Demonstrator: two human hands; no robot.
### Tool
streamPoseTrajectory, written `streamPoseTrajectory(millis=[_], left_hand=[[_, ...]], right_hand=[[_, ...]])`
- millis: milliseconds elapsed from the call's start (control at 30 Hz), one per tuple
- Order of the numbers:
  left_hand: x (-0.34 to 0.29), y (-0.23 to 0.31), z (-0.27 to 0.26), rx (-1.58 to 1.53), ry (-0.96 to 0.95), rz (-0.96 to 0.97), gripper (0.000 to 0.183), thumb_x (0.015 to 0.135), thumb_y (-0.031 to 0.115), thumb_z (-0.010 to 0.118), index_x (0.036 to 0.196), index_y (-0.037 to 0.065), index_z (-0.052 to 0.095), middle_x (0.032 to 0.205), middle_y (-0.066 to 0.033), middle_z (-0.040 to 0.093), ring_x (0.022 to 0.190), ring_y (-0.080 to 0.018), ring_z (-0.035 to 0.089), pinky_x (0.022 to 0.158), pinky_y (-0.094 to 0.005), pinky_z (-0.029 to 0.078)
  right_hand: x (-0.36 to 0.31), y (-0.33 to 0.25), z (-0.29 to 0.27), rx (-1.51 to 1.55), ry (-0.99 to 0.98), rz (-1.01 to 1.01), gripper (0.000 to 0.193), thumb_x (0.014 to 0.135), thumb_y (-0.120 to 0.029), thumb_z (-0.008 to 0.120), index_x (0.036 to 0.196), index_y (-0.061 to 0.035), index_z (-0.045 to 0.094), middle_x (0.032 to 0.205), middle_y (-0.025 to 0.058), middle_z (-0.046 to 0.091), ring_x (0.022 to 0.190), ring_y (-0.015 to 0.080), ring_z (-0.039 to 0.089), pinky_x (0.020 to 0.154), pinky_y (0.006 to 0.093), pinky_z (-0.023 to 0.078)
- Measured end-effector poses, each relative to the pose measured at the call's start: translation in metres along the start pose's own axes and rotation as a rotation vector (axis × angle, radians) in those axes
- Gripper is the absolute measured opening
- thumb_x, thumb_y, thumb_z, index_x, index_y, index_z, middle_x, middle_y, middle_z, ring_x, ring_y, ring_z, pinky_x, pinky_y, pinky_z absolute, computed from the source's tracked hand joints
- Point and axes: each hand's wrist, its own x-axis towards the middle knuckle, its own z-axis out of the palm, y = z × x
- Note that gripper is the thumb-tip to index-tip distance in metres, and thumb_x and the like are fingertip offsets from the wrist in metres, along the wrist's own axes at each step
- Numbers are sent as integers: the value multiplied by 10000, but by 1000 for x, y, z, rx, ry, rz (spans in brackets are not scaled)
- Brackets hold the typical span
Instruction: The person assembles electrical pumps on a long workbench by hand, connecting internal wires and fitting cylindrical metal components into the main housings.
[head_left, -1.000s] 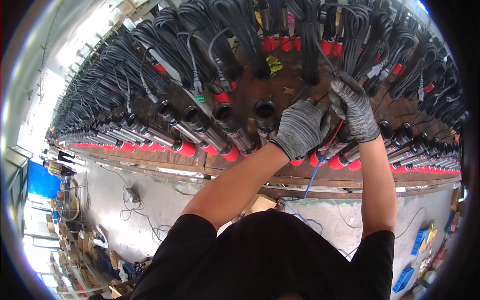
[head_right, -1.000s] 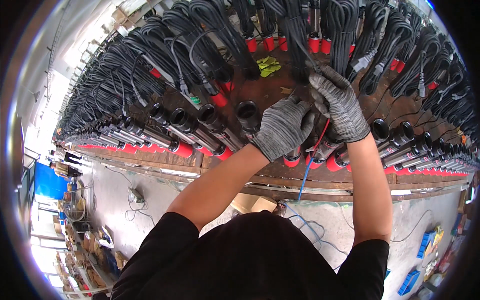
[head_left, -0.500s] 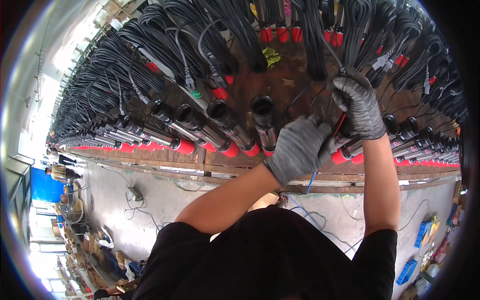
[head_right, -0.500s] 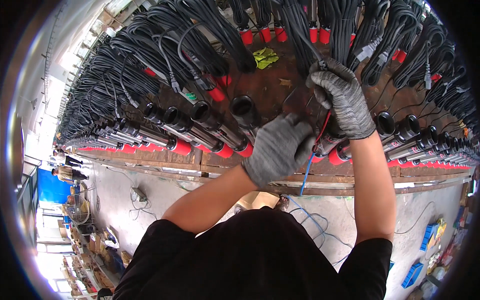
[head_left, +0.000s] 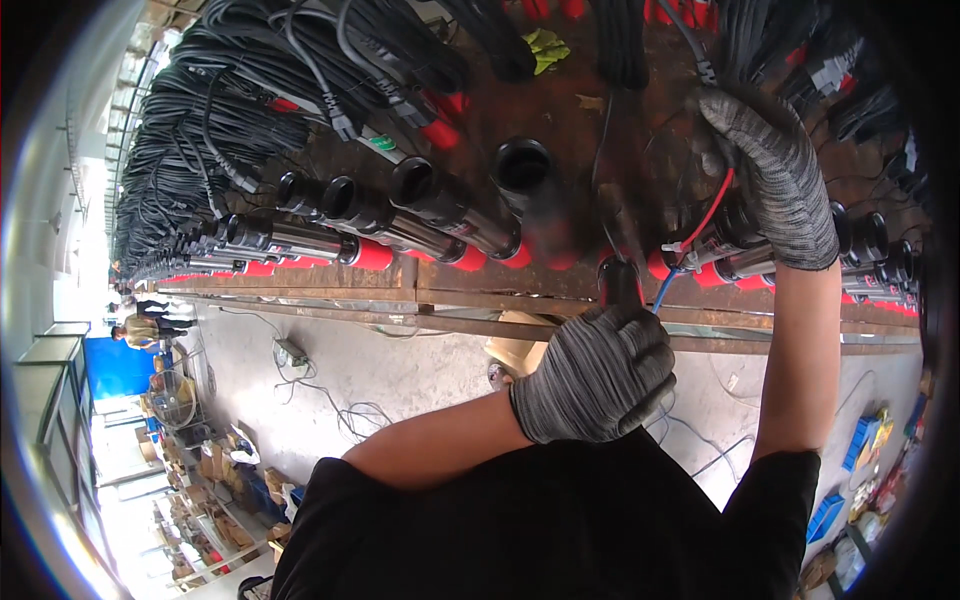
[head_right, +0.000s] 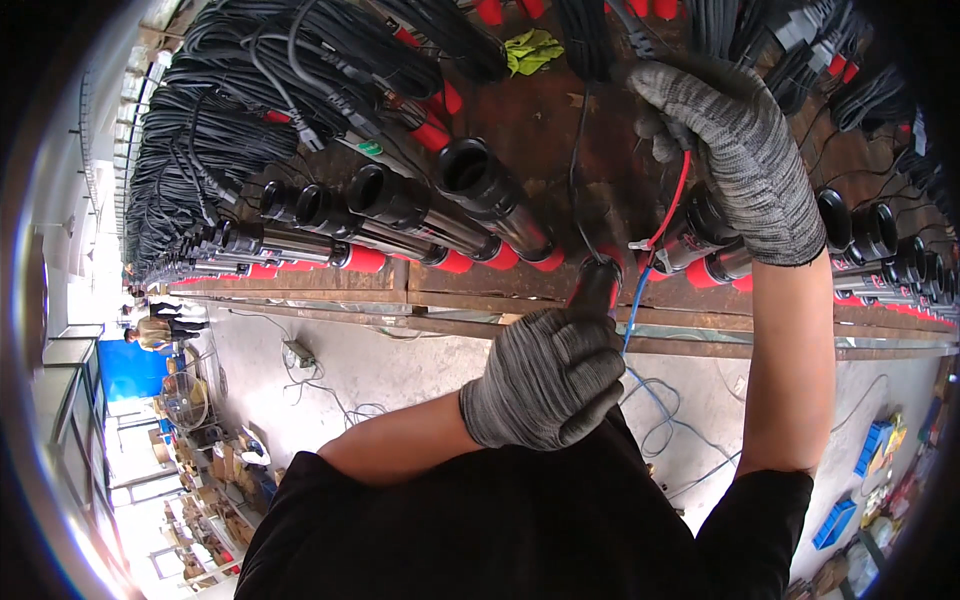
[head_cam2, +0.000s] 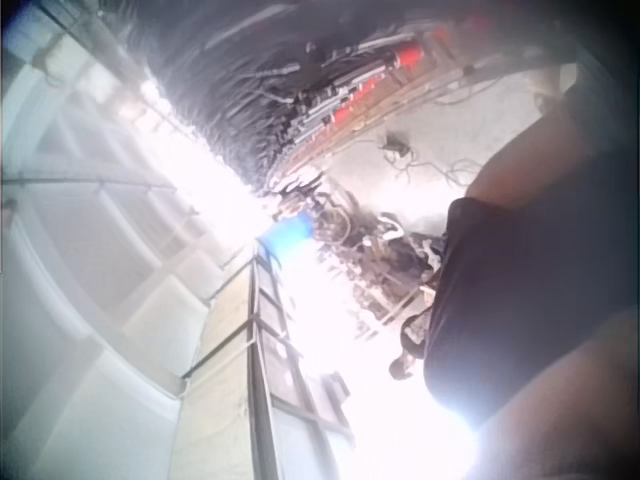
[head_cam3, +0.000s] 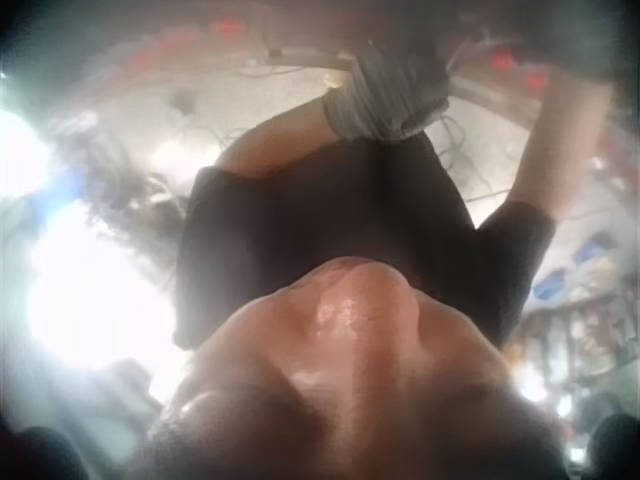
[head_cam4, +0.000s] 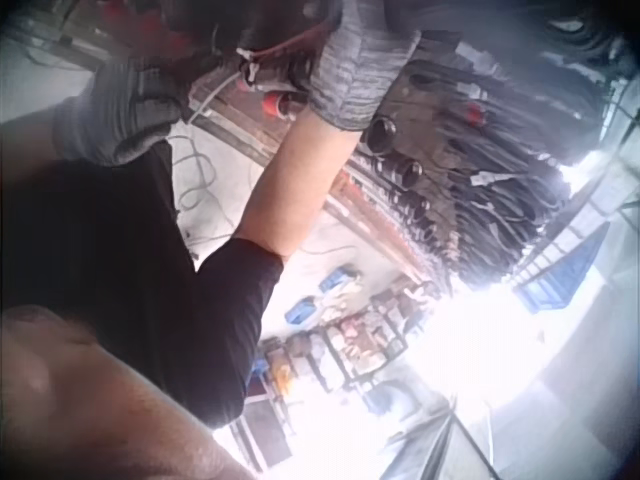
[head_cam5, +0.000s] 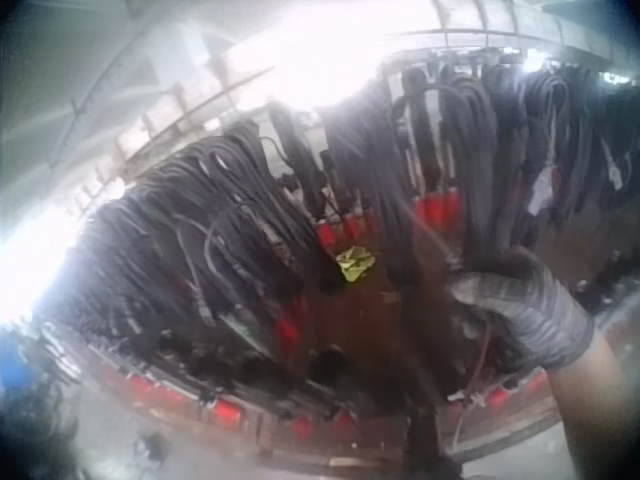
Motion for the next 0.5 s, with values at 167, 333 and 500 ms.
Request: streamPoseTrajectory(millis=[167, 333, 500], left_hand=[[6, -17, -7, -18, 51, 30, 254, 782, 161, 761, 1014, 87, 689, 1014, -105, 678, 859, -341, 673, 713, -455, 546], [13, -19, -11, -12, 53, 25, 243, 753, 157, 762, 971, 64, 710, 994, -120, 677, 885, -351, 684, 719, -466, 561], [15, -20, -9, -13, 67, 47, 231, 752, 138, 768, 961, 62, 704, 973, -121, 682, 873, -359, 684, 714, -466, 559]], right_hand=[[-4, 0, 0, 1, 7, -52, 351, 967, -276, 727, 1196, -10, 726, 864, 50, 718, 733, 102, 653, 652, 239, 513], [1, 10, 2, -71, -44, -328, 361, 975, -224, 715, 1253, 2, 670, 965, 47, 732, 816, 121, 682, 664, 238, 545], [-1, -1, -1, 7, -106, -141, 326, 1011, -243, 647, 1220, 5, 682, 965, 51, 731, 684, 113, 621, 588, 248, 483]])
